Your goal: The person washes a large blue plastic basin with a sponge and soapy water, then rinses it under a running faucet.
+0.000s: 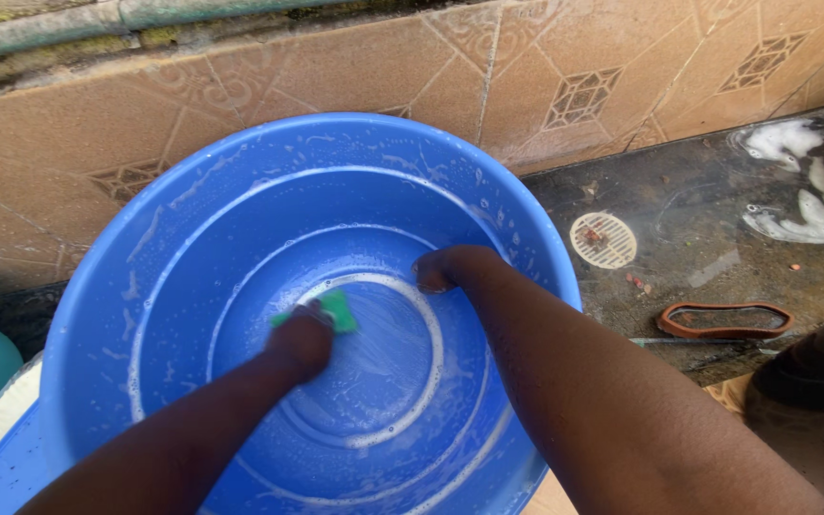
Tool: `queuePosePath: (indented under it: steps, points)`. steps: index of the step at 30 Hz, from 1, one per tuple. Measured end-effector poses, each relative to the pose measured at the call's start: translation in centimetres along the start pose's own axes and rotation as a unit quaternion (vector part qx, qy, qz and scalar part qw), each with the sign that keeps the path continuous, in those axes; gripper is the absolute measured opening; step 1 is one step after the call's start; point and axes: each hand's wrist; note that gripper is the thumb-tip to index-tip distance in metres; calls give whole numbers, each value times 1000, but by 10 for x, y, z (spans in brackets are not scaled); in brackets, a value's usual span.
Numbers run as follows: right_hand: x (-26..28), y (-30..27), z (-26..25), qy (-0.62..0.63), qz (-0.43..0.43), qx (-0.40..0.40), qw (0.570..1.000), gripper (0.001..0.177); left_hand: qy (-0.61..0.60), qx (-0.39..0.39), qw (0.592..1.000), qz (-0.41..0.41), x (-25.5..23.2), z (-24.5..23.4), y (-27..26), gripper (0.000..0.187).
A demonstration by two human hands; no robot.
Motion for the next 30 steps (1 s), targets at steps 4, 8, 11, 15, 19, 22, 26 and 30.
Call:
queuePosePath:
  steps: [4,8,11,15,19,22,26,30]
  points:
    - [-3,8,-8,-10,-41,-55,998,49,-122,36,984,-128,13,-20,47,38]
    - [5,42,-11,40,-66,-56,995,61,-173,-168,970,-33,-65,-41,72,42]
    - [1,49,-18,60,-70,-39,995,63,-36,-201,943,261,-102,-43,34,33]
    - [-5,42,-24,-60,-147,4,987,59,-50,-218,872,435,-90,-47,-1,30]
    - [-5,24,-12,2,-70,-9,998,64,-181,-114,942,258,-76,-77,32,44]
    - [-3,6,-10,32,-38,-11,999,68,-296,-65,952,34,-29,-79,52,42]
    - [11,-11,-15,82,-23,-32,996,74,72,6,997,-7,41,-31,19,23]
    - [35,-15,-24,137,-34,-55,988,73,86,182,972,117,8,22,-47,22]
Point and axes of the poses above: each hand's wrist, its own y-axis towards the middle knuckle, its own z-axis out of the palm, x = y × z, and after that the axes turned 15 degrees about y, right-handed
